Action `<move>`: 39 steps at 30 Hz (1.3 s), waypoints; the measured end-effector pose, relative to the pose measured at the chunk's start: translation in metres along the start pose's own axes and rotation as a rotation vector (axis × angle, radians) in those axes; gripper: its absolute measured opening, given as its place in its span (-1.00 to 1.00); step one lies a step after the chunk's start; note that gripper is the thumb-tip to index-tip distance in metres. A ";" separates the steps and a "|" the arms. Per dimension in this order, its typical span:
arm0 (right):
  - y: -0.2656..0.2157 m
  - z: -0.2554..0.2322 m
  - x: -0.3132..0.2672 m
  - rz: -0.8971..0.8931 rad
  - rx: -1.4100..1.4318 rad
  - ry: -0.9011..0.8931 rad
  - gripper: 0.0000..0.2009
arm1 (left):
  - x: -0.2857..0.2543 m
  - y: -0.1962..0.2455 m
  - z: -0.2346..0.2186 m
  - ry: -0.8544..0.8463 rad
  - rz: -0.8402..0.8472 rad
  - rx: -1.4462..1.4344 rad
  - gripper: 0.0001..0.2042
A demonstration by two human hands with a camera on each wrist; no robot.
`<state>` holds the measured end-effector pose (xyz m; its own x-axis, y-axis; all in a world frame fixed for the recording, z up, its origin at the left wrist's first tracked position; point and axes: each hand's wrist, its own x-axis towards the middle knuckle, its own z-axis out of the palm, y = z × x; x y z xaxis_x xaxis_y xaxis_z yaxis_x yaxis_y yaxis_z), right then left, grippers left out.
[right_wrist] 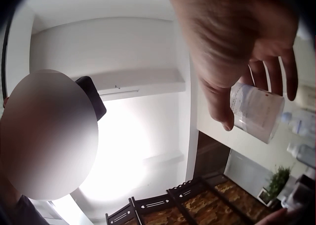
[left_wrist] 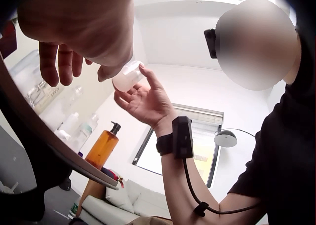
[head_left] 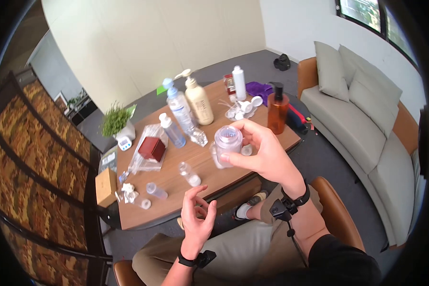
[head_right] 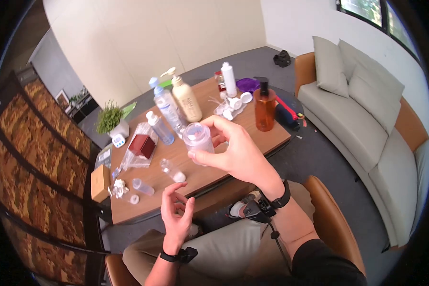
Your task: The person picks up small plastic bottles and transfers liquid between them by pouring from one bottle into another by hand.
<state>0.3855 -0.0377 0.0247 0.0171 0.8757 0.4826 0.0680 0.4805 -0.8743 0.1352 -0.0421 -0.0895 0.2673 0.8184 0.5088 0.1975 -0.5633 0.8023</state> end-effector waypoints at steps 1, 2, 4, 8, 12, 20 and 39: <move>-0.001 -0.006 0.000 -0.034 -0.014 0.074 -0.56 | 0.003 -0.003 0.008 -0.006 0.035 0.027 -0.49; -0.003 -0.012 0.000 -0.070 -0.031 0.148 -0.57 | 0.008 -0.006 0.018 -0.028 0.060 0.026 -0.49; -0.010 -0.018 -0.001 -0.060 -0.073 0.219 -0.57 | 0.015 -0.011 0.035 0.070 0.109 0.138 -0.49; -0.016 -0.024 -0.005 -0.075 -0.101 0.257 -0.54 | 0.043 -0.004 0.071 0.190 0.145 0.373 -0.33; -0.018 -0.024 -0.008 -0.145 -0.101 0.263 -0.52 | 0.064 0.005 0.095 0.167 0.053 0.432 -0.19; -0.022 -0.025 -0.011 -0.125 -0.099 0.239 -0.47 | 0.090 -0.017 0.097 0.125 -0.002 0.307 -0.50; 0.007 0.040 0.000 -0.008 -0.305 -0.357 -0.49 | -0.014 -0.037 -0.063 0.003 0.242 0.056 -0.52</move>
<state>0.3459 -0.0321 0.0168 -0.3252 0.8594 0.3946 0.3576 0.4980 -0.7900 0.0646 -0.0257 -0.1065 0.3108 0.6591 0.6848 0.1799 -0.7483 0.6385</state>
